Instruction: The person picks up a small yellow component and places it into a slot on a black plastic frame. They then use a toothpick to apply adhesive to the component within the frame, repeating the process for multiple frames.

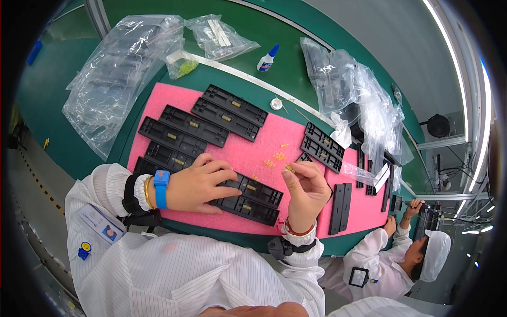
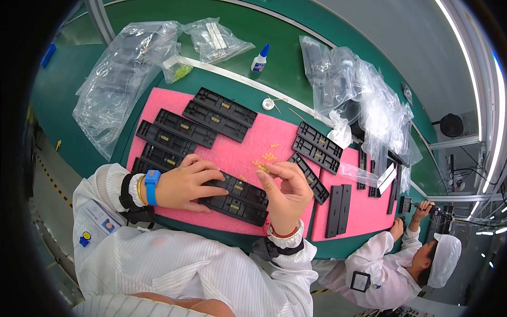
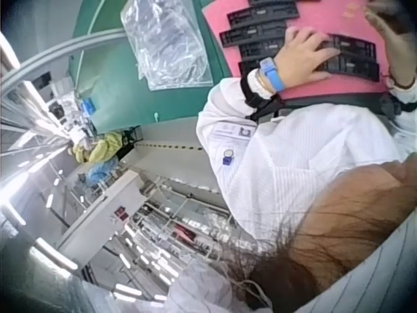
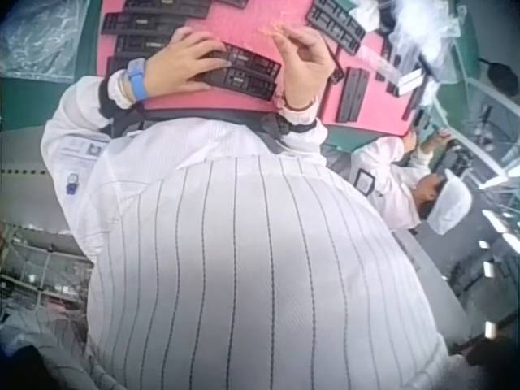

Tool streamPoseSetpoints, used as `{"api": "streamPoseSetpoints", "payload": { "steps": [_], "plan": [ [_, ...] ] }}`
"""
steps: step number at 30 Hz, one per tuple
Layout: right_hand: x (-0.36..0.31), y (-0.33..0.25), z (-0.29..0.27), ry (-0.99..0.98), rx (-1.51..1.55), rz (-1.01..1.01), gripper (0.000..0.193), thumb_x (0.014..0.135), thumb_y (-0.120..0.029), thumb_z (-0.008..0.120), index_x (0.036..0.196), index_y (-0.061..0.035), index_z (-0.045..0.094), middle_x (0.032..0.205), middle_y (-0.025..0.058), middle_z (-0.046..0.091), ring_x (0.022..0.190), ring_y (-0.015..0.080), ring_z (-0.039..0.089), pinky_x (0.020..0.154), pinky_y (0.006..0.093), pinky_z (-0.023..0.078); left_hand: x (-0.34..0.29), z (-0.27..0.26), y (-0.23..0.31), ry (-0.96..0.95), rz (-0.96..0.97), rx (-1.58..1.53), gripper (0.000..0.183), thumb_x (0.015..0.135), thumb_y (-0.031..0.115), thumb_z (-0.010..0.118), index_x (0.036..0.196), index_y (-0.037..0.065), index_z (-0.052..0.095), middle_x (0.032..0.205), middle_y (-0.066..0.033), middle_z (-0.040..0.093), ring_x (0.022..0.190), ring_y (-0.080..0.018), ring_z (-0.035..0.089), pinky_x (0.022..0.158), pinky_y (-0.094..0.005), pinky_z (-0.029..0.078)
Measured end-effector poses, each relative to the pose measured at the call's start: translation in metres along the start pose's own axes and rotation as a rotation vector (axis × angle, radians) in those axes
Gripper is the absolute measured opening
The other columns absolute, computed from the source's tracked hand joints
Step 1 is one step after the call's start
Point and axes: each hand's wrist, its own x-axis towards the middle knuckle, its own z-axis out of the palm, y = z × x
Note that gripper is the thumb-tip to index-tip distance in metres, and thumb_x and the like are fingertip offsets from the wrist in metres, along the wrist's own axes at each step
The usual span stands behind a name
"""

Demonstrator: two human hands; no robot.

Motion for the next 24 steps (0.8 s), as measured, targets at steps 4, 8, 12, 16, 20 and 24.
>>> {"api": "streamPoseSetpoints", "payload": {
  "steps": [4,8,12,16,20,24],
  "plan": [
    [0.0,-0.002,0.005,0.001,0.069,-0.031,0.02,0.087,0.013,0.082,0.103,0.0048,0.073,0.113,0.0179,0.075,0.105,0.0219,0.073,0.093,0.0339,0.059,0.0,0.001,-0.001,0.004,0.002,-0.006,0.063,0.076,0.038,0.09,0.134,0.018,0.07,0.135,-0.0074,0.058,0.133,-0.0286,0.053,0.11,-0.0513,0.036],
    [-0.003,0.0,0.006,-0.031,0.195,0.016,0.022,0.088,0.015,0.079,0.103,0.0038,0.069,0.116,0.0214,0.076,0.109,0.0265,0.075,0.099,0.0385,0.06,0.0,0.001,0.0,0.005,-0.004,-0.013,0.063,0.076,0.037,0.09,0.134,0.018,0.07,0.135,-0.0078,0.058,0.133,-0.0289,0.053,0.11,-0.0515,0.037],
    [-0.005,0.003,0.006,-0.066,0.153,-0.025,0.023,0.088,0.016,0.078,0.106,0.0044,0.069,0.113,0.0209,0.077,0.105,0.0261,0.076,0.096,0.0371,0.061,-0.001,0.001,0.0,-0.001,-0.006,-0.021,0.063,0.077,0.036,0.089,0.134,0.018,0.069,0.135,-0.008,0.059,0.134,-0.0292,0.053,0.11,-0.0515,0.036],
    [-0.006,0.0,0.008,-0.054,-0.027,-0.075,0.023,0.085,0.014,0.083,0.105,0.0053,0.075,0.105,0.0164,0.077,0.094,0.0212,0.075,0.085,0.0316,0.059,-0.002,0.002,-0.001,-0.019,-0.013,0.001,0.064,0.08,0.04,0.087,0.138,0.022,0.068,0.137,-0.0073,0.059,0.133,-0.0285,0.054,0.11,-0.0511,0.036],
    [-0.004,-0.002,0.01,-0.062,-0.107,-0.11,0.024,0.081,0.012,0.087,0.103,0.0047,0.078,0.098,0.0129,0.076,0.087,0.0187,0.072,0.078,0.0293,0.056,-0.001,0.002,-0.002,-0.021,-0.009,-0.004,0.064,0.08,0.04,0.087,0.138,0.021,0.068,0.138,-0.0075,0.059,0.133,-0.0287,0.054,0.11,-0.0512,0.036],
    [-0.004,0.0,0.01,-0.041,-0.17,-0.168,0.025,0.078,0.01,0.09,0.1,0.0041,0.079,0.092,0.0119,0.075,0.083,0.0179,0.071,0.075,0.0291,0.055,0.0,0.002,-0.001,-0.003,-0.006,-0.012,0.064,0.076,0.036,0.09,0.134,0.018,0.069,0.134,-0.0087,0.059,0.134,-0.0302,0.053,0.11,-0.051,0.037]
  ]
}}
